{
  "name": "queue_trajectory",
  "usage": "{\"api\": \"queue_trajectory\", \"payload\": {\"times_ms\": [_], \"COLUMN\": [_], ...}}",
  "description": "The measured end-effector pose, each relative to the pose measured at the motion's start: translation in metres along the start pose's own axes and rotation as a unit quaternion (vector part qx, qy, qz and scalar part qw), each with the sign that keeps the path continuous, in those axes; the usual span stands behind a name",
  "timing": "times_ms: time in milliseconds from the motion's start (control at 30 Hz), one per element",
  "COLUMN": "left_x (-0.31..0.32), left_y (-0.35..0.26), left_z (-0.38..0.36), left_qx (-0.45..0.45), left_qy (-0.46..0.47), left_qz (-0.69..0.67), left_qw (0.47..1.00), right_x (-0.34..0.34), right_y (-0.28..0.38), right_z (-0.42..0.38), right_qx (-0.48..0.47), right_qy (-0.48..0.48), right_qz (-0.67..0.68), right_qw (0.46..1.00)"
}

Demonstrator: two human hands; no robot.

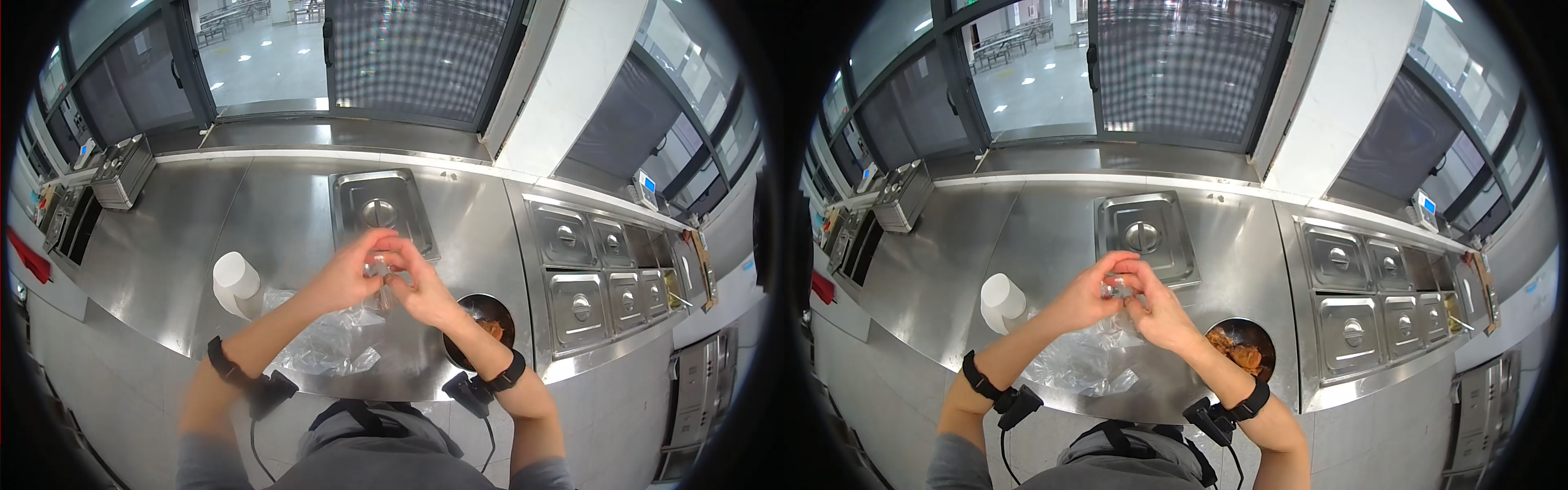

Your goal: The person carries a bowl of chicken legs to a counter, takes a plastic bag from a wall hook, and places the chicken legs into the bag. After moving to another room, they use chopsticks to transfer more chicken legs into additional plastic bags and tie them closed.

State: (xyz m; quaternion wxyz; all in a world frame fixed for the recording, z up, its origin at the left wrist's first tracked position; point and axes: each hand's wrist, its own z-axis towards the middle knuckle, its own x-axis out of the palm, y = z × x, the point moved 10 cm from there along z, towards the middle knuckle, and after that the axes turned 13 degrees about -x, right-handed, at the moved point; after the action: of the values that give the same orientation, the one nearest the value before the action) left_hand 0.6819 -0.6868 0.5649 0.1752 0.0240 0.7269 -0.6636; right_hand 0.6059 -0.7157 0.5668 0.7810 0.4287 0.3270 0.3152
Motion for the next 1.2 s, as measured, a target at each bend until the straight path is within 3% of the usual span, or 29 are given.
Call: {"api": "queue_trajectory", "payload": {"times_ms": [33,67,167,233,300,367,467,567,667,767,867,967,1033,1067,1100,1167,1200], "left_x": [-0.002,-0.006,-0.046,-0.087,-0.111,-0.128,-0.119,-0.118,-0.116,-0.093,-0.055,-0.027,-0.017,-0.003,0.026,0.088,0.098], "left_y": [0.016,0.024,0.033,0.032,0.021,0.0,0.019,0.056,0.096,0.116,0.063,-0.008,0.01,0.045,0.081,0.152,0.155], "left_z": [0.011,0.016,0.017,0.013,0.009,-0.001,0.003,0.0,-0.004,-0.009,-0.031,-0.055,-0.068,-0.059,-0.063,-0.08,-0.078], "left_qx": [-0.018,-0.037,-0.096,-0.062,-0.027,0.012,-0.015,-0.063,-0.106,-0.119,0.038,0.127,0.165,0.003,-0.161,-0.353,-0.338], "left_qy": [0.015,0.03,-0.03,-0.114,-0.181,-0.237,-0.215,-0.237,-0.224,-0.135,-0.195,-0.289,-0.253,-0.136,-0.01,0.163,0.16], "left_qz": [-0.034,-0.068,-0.021,-0.069,-0.092,-0.092,-0.082,-0.012,0.033,0.176,0.474,0.546,0.421,0.305,0.171,-0.043,-0.121], "left_qw": [0.999,0.997,0.995,0.989,0.979,0.967,0.973,0.969,0.968,0.968,0.858,0.776,0.855,0.943,0.972,0.92,0.92], "right_x": [0.006,0.002,-0.006,-0.004,0.042,0.086,0.127,0.155,0.149,0.097,0.055,0.026,0.02,0.017,0.018,0.024,0.027], "right_y": [0.002,0.004,0.0,-0.021,-0.064,-0.107,-0.152,-0.186,-0.178,-0.15,-0.137,-0.11,-0.101,-0.097,-0.09,-0.079,-0.075], "right_z": [0.002,0.002,-0.006,-0.027,-0.066,-0.109,-0.151,-0.173,-0.163,-0.155,-0.158,-0.154,-0.159,-0.161,-0.162,-0.162,-0.161], "right_qx": [0.02,0.004,-0.017,0.005,0.103,0.14,0.291,0.293,0.151,0.241,0.238,0.187,0.193,0.196,0.184,0.158,0.146], "right_qy": [0.018,0.005,-0.006,0.027,0.193,0.305,0.292,0.22,0.206,0.135,0.008,-0.054,-0.078,-0.091,-0.093,-0.097,-0.097], "right_qz": [0.048,0.014,-0.041,-0.013,0.014,0.01,0.113,0.202,0.128,0.019,-0.03,-0.085,-0.06,-0.047,-0.029,0.007,0.033], "right_qw": [0.998,1.0,0.999,1.0,0.976,0.942,0.904,0.908,0.958,0.961,0.971,0.977,0.976,0.975,0.978,0.983,0.984]}}
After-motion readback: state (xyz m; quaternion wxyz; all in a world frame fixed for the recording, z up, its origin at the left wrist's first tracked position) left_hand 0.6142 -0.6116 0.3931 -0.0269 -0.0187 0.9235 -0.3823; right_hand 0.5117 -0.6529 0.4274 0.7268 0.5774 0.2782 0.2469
